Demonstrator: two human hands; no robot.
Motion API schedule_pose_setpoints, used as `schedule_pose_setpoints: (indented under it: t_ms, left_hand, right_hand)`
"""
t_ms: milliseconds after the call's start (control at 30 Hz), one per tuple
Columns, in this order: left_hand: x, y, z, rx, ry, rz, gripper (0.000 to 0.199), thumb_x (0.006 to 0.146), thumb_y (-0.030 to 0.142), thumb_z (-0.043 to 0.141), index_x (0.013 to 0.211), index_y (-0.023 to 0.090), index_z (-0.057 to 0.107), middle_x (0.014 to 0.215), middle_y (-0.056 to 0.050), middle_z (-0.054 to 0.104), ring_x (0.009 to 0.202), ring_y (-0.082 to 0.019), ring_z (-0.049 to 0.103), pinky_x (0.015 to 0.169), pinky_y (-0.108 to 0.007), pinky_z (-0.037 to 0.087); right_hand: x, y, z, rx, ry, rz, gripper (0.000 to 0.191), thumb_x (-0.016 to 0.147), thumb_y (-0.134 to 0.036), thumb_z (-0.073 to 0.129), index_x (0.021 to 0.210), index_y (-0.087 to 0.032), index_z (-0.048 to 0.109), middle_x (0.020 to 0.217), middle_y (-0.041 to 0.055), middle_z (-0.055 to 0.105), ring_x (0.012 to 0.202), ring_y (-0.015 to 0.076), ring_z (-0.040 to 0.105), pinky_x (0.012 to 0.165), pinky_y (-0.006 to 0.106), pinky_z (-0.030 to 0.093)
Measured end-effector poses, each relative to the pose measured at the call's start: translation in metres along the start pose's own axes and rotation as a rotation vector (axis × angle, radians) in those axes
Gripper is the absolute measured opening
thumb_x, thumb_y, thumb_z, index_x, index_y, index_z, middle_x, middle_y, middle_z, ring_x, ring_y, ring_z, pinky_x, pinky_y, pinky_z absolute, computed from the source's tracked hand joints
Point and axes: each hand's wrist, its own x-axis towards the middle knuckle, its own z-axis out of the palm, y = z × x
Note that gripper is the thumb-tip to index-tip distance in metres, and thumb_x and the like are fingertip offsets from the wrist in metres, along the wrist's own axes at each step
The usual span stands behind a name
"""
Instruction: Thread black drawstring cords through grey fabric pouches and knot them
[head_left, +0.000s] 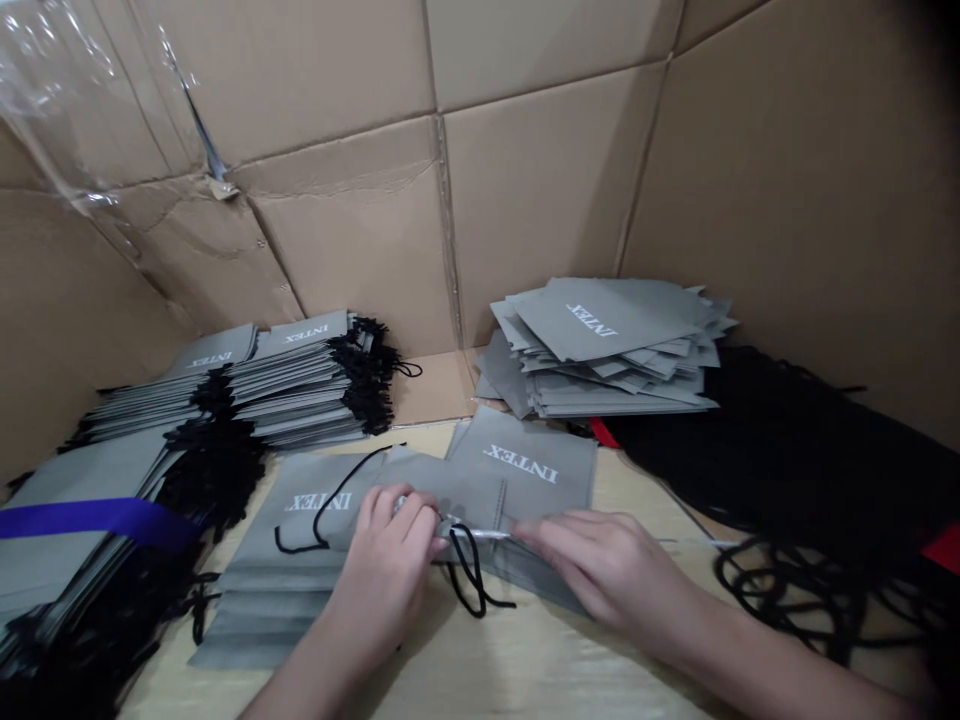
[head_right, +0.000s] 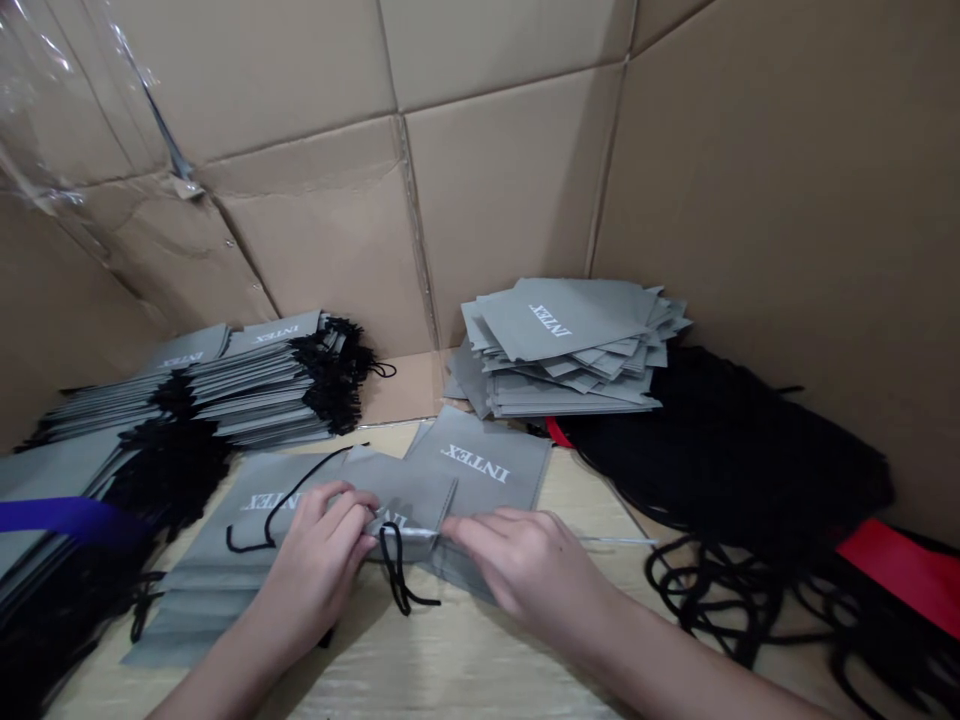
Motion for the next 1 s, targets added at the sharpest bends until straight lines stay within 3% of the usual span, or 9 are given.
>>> schedule_pose_setpoints:
  t_ms: [167,400,533,667,800,1000]
  left_hand:
    - [0.003,0.01,-0.003,-0.002,-0.115,0.001,0.019,0.083,0.005,0.035,0.09,0.015,0.05,0.095,-0.009,0.054,0.093,-0.026,0.042,0.084,-0.045,0.038]
    - [0.001,0.013,-0.004,0.151,-0.193,0.038,0.026,0.081,0.002,0.035,0.098,0.012,0.052,0.101,-0.012,0.054,0.104,-0.029,0.04,0.096,-0.053,0.026]
    - [0.001,0.017,-0.003,0.136,-0.245,0.05,0.022,0.082,0.004,0.037,0.092,0.016,0.053,0.098,-0.008,0.056,0.105,-0.028,0.041,0.098,-0.054,0.023]
    - [0.003,0.015,-0.005,0.12,-0.181,-0.014,0.011,0.086,0.011,0.042,0.083,0.017,0.052,0.092,-0.006,0.057,0.096,-0.026,0.044,0.09,-0.05,0.03]
    - [0.002,0.008,-0.005,0.195,-0.09,-0.01,0.009,0.089,0.021,0.047,0.081,0.017,0.051,0.089,-0.005,0.057,0.085,-0.024,0.044,0.079,-0.042,0.034]
    - [-0.001,0.004,-0.002,0.284,0.052,0.164,0.015,0.091,0.022,0.044,0.077,0.019,0.048,0.078,-0.001,0.056,0.075,-0.02,0.042,0.078,-0.037,0.03]
  right_hand:
    - [0.0,-0.002,0.002,-0.011,-0.01,-0.088,0.036,0.082,-0.002,0.038,0.103,-0.018,0.063,0.078,0.0018,0.072,0.063,0.0127,0.064,0.055,0.022,0.045]
    - [-0.002,-0.002,0.001,-0.164,0.0,-0.2,0.038,0.085,-0.001,0.033,0.103,-0.017,0.062,0.088,0.0031,0.073,0.063,0.0135,0.061,0.057,0.024,0.045]
    - [-0.001,-0.004,0.003,-0.168,0.012,-0.179,0.037,0.085,-0.002,0.031,0.094,-0.019,0.063,0.073,0.0022,0.071,0.056,0.0129,0.058,0.053,0.023,0.041]
    - [-0.004,-0.002,0.005,-0.151,0.004,-0.094,0.036,0.082,-0.003,0.033,0.091,-0.02,0.063,0.063,0.0016,0.066,0.054,0.0141,0.058,0.05,0.023,0.039]
    - [-0.005,0.001,0.008,0.014,-0.051,0.072,0.026,0.088,-0.011,0.037,0.091,-0.02,0.061,0.071,0.0025,0.067,0.061,0.0139,0.062,0.056,0.022,0.042]
    - [0.004,-0.009,0.007,0.324,-0.337,0.377,0.022,0.092,-0.03,0.043,0.091,-0.022,0.063,0.063,-0.0018,0.064,0.054,0.0125,0.058,0.049,0.02,0.039]
